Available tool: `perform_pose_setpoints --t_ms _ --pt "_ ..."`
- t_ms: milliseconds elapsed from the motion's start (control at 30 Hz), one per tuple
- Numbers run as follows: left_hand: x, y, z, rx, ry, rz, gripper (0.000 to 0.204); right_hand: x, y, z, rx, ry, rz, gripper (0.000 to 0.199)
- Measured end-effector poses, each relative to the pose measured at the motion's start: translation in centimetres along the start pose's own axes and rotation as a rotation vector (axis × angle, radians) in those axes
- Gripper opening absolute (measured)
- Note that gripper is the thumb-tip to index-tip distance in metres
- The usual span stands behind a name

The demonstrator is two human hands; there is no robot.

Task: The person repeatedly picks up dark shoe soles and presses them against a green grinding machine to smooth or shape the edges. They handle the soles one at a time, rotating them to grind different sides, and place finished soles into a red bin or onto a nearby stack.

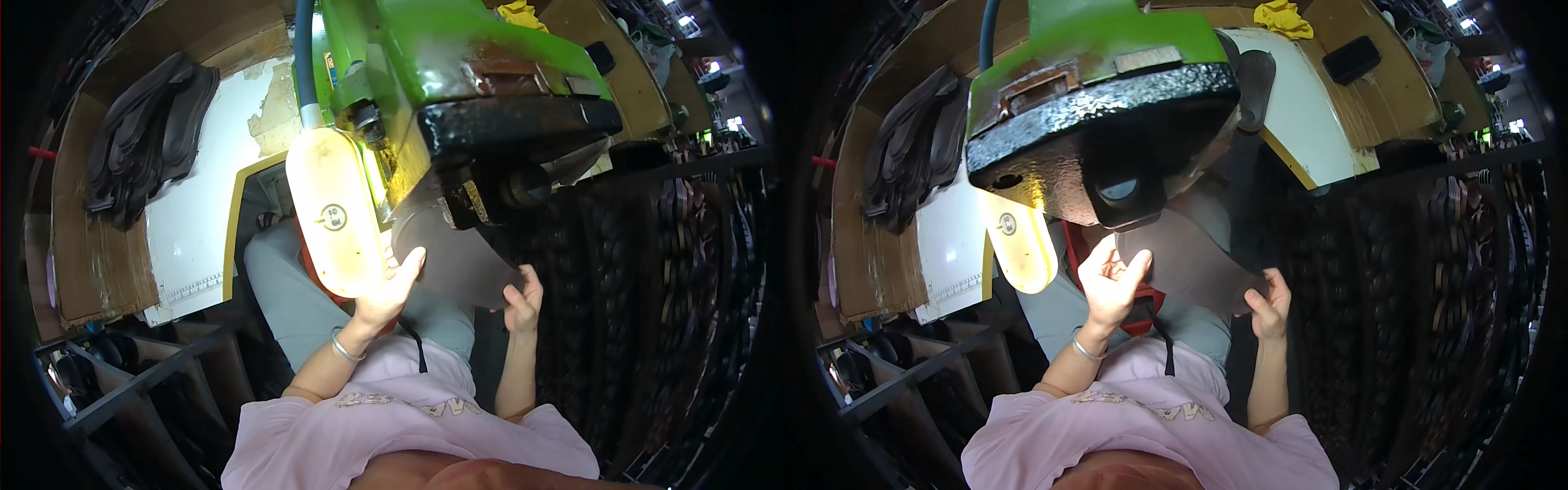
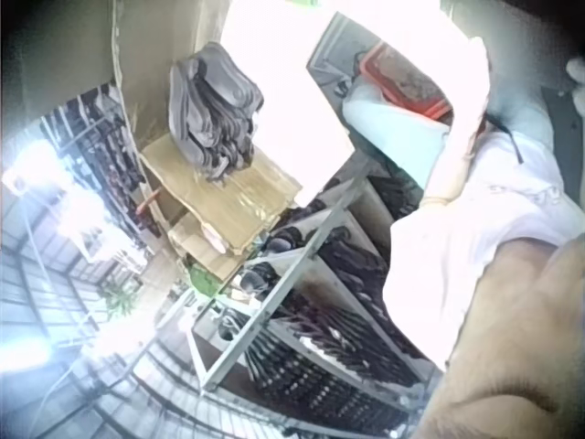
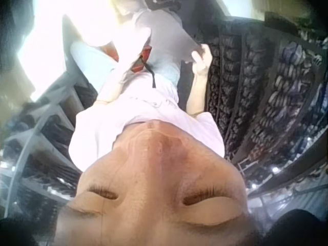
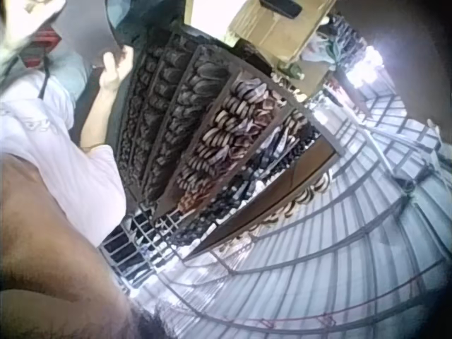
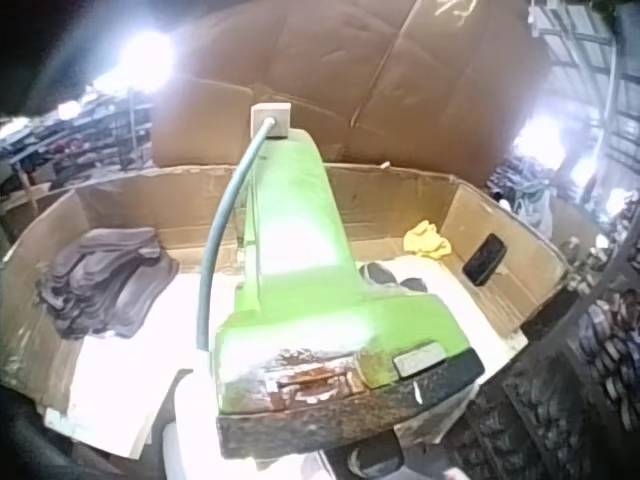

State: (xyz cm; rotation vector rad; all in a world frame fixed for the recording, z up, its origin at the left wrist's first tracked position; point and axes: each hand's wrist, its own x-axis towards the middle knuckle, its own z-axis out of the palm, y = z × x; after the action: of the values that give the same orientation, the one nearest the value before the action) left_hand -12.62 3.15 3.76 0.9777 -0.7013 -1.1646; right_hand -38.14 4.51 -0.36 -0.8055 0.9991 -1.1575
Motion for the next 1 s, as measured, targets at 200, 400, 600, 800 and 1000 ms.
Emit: perform_pose_setpoints --t_ms 200,400,600,800,1000 --pt "2.2 -1.2 -0.3 0.485 -0.021 0.198 0.019 0.0 4.1 2.0 -0.083 -0.226 0.281 0.038" --pt "2.8 -2.8 -2.0 0.789 0.093 0.380 0.012 -2.8 7.2 5.6 0.065 -0.308 0.223 0.039" --pt "0.8 -2.3 -3.1 0.116 0.120 0.132 0.011 -4.6 6.2 4.5 -0.007 -0.186 0.148 0.038" --pt "-0.5 -4.1 -4.2 0.222 0.122 0.122 0.018 -3.5 3.1 1.8 0.029 -0.006 0.029 0.038" --pt "0.8 -1.9 -1.9 0.538 0.034 0.213 0.023 3.8 -3.3 1.1 -0.090 0.132 -0.263 0.033"
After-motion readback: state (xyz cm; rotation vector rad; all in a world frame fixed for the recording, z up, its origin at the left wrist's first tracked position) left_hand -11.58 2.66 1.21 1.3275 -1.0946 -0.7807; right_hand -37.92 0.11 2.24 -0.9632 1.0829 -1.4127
